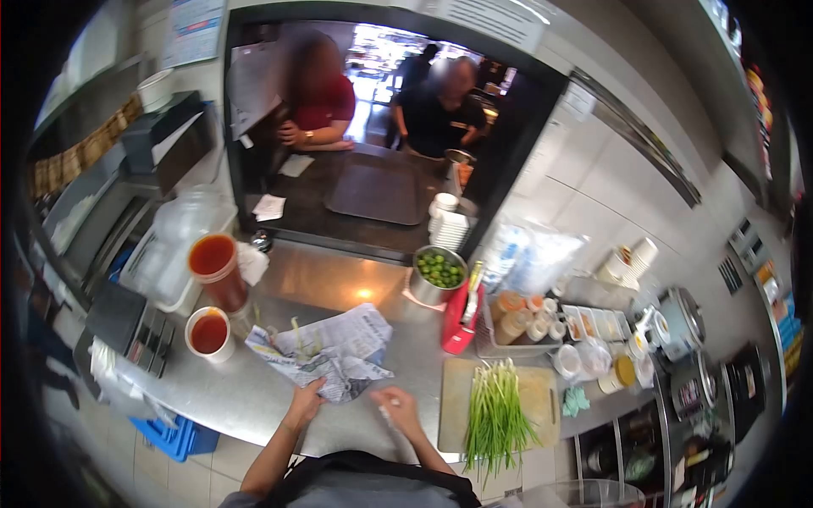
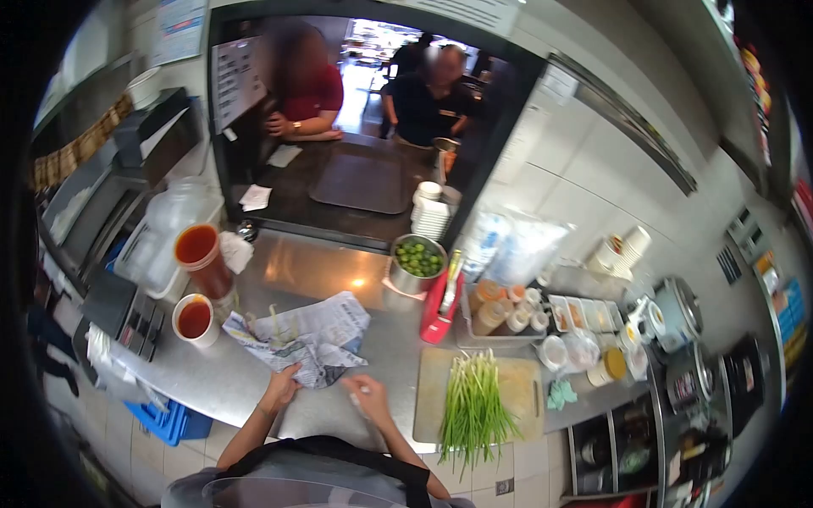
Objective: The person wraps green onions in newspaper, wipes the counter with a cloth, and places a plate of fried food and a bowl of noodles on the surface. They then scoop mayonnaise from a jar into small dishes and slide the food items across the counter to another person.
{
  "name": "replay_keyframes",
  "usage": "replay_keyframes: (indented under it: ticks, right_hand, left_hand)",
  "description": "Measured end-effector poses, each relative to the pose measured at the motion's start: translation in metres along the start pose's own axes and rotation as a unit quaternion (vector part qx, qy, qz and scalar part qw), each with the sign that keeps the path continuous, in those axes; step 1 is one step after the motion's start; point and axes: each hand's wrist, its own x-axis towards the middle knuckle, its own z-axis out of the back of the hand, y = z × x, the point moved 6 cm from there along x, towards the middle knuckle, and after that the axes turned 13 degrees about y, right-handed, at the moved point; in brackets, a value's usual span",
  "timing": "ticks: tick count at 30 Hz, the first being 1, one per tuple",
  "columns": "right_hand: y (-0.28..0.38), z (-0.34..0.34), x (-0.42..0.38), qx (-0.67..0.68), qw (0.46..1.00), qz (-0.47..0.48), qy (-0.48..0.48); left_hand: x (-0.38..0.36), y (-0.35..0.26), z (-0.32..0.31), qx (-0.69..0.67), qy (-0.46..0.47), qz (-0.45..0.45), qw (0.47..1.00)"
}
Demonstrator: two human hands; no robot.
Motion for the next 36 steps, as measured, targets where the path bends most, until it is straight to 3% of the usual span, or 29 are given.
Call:
replay_keyframes:
  ticks: [2, 4, 6, 9, 10, 13, 17, 21, 23, 25, 27, 28, 29, 31, 34, 35, 36]
  right_hand:
    - [-0.044, 0.024, -0.009, 0.065, 0.992, -0.033, -0.101]
    - [-0.054, 0.046, -0.024, 0.113, 0.973, -0.007, -0.199]
    - [-0.073, 0.062, -0.039, 0.128, 0.972, 0.038, -0.194]
    - [-0.060, 0.066, -0.041, 0.408, 0.902, -0.038, -0.136]
    - [-0.063, 0.066, -0.038, 0.455, 0.884, -0.025, -0.103]
    - [-0.071, 0.065, -0.024, 0.439, 0.893, -0.053, -0.080]
    - [-0.057, 0.081, 0.013, 0.270, 0.954, -0.035, -0.122]
    - [-0.009, 0.119, 0.080, 0.115, 0.972, 0.079, -0.190]
    - [0.016, 0.127, 0.126, 0.063, 0.974, 0.125, -0.180]
    - [0.070, 0.129, 0.164, -0.146, 0.958, 0.150, -0.198]
    - [0.094, 0.116, 0.218, -0.239, 0.895, 0.305, -0.222]
    - [0.096, 0.108, 0.249, -0.281, 0.887, 0.300, -0.209]
    - [0.095, 0.100, 0.279, -0.324, 0.878, 0.294, -0.195]
    - [0.078, 0.082, 0.335, -0.356, 0.877, 0.291, -0.140]
    - [0.026, 0.050, 0.400, -0.436, 0.866, 0.237, -0.059]
    - [0.003, 0.039, 0.409, -0.465, 0.860, 0.208, -0.026]
    - [-0.006, 0.039, 0.412, -0.427, 0.876, 0.218, -0.059]
  left_hand:
    - [-0.005, -0.015, 0.007, -0.033, -0.010, -0.021, 0.999]
    - [-0.005, -0.020, 0.007, -0.065, 0.003, 0.018, 0.998]
    - [-0.024, -0.015, 0.010, -0.093, 0.008, 0.059, 0.994]
    - [-0.018, -0.050, 0.012, -0.109, 0.021, -0.003, 0.994]
    - [-0.018, -0.052, 0.011, -0.119, 0.027, -0.009, 0.992]
    - [-0.021, -0.051, 0.011, -0.145, 0.032, 0.002, 0.989]
    - [-0.041, -0.049, 0.019, -0.115, 0.039, 0.084, 0.989]
    - [-0.073, -0.037, 0.039, -0.097, 0.026, 0.156, 0.983]
    - [-0.093, -0.034, 0.046, -0.116, 0.025, 0.174, 0.978]
    - [-0.113, -0.030, 0.055, -0.124, -0.001, 0.196, 0.973]
    - [-0.132, -0.024, 0.063, -0.100, -0.080, 0.228, 0.965]
    - [-0.135, -0.017, 0.070, -0.070, -0.105, 0.185, 0.975]
    - [-0.149, 0.001, 0.095, -0.103, -0.110, 0.217, 0.964]
    - [-0.152, -0.004, 0.087, -0.087, -0.120, 0.183, 0.972]
    - [-0.170, 0.008, 0.104, -0.220, -0.005, 0.161, 0.962]
    - [-0.177, 0.012, 0.113, -0.200, -0.055, 0.183, 0.961]
    - [-0.183, 0.015, 0.119, -0.180, -0.104, 0.206, 0.956]
